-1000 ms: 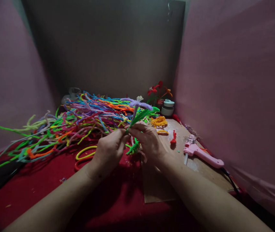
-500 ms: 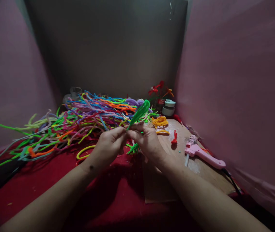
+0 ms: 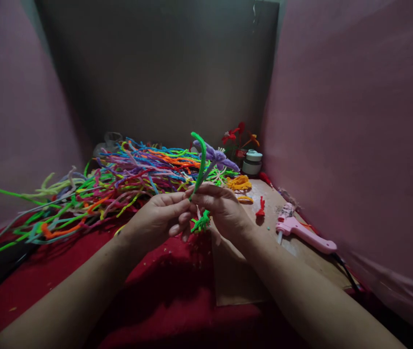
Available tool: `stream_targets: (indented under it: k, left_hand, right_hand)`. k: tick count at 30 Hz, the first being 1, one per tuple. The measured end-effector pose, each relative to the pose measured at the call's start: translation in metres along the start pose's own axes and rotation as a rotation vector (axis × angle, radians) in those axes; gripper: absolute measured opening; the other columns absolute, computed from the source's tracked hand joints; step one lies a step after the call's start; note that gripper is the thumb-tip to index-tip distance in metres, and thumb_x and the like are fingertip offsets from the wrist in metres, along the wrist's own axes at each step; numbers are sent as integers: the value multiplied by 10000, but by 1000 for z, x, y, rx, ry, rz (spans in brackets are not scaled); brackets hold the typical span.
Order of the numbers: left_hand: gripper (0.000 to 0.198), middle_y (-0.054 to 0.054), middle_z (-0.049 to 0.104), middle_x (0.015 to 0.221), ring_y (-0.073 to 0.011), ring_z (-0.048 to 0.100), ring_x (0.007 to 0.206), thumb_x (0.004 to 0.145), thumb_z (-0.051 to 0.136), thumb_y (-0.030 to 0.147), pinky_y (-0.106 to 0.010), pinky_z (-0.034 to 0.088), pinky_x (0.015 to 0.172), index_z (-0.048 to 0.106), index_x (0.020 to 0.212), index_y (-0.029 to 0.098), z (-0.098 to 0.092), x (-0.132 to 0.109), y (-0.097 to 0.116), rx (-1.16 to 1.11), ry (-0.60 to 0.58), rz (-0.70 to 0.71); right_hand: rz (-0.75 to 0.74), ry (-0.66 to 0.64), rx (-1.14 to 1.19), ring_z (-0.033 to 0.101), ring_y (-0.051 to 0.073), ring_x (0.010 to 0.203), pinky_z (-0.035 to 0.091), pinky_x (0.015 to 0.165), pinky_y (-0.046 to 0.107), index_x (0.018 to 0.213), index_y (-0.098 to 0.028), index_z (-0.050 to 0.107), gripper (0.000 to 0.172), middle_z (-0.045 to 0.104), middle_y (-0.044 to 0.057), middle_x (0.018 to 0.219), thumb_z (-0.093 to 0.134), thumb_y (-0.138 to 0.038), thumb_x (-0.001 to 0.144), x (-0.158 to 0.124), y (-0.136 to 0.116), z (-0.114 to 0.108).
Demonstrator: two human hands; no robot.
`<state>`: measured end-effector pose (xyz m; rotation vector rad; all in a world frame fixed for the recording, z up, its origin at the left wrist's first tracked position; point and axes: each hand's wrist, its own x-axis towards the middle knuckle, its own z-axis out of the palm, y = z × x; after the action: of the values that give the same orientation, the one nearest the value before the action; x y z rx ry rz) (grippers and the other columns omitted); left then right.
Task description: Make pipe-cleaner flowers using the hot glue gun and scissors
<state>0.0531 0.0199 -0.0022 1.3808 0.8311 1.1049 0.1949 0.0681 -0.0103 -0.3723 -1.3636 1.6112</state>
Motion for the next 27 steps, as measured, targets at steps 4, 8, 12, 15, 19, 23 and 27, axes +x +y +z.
stream_targets:
  k: [4,8,12,15,19,23,27]
  left_hand:
    - [145,0,534,631,-112,514,582,831,502,220,-250,413,603,560,710,165,5,-1,-10,735,358,336]
    - [176,23,496,562,-101,477,535,841,467,194,-235,378,573,565,695,180,7,-1,-14,863,425,412]
    - [203,42,491,504,-79,471,428,840,486,246,-208,386,474,557,670,162,5,1,-6,431,334,207]
    - [177,33,548,544,-73,512,407,816,546,258,-198,402,445,566,687,140,3,2,0,183,246,102]
    - [204,28,566,558,-61,515,392,794,605,279,-189,416,433,570,667,124,1,1,2,-58,138,42]
    - [190,57,500,489,-43,404,314,759,641,297,-203,408,376,585,700,125,0,0,4,-260,41,-56]
    - [186,37,517,528,-59,427,351,806,564,300,-216,400,414,580,719,136,3,0,4,-77,55,-53]
  right_hand:
    - [-86,109,-170,521,126,616,403,636,287,729,-229,731,57,619,-20,651,694,-260,700,3,9,-5]
    - [-52,119,-249,507,121,637,393,636,272,746,-219,738,86,621,-19,662,693,-280,707,2,8,-2]
    - [-81,1,-225,525,126,654,415,677,284,798,-222,740,111,627,-15,669,654,-253,735,0,3,2]
    - [-65,23,-146,537,131,646,425,642,281,785,-214,733,99,631,-8,664,660,-244,726,-1,3,1]
    - [21,-41,-29,552,140,605,439,604,288,860,-215,731,166,620,-7,620,659,-273,723,0,4,-3]
    - [63,-95,28,538,124,555,440,604,294,890,-221,731,205,613,-18,612,672,-283,704,1,5,-5]
    - [45,-16,27,513,106,512,415,563,276,784,-204,731,132,593,-29,574,699,-266,672,1,6,-3]
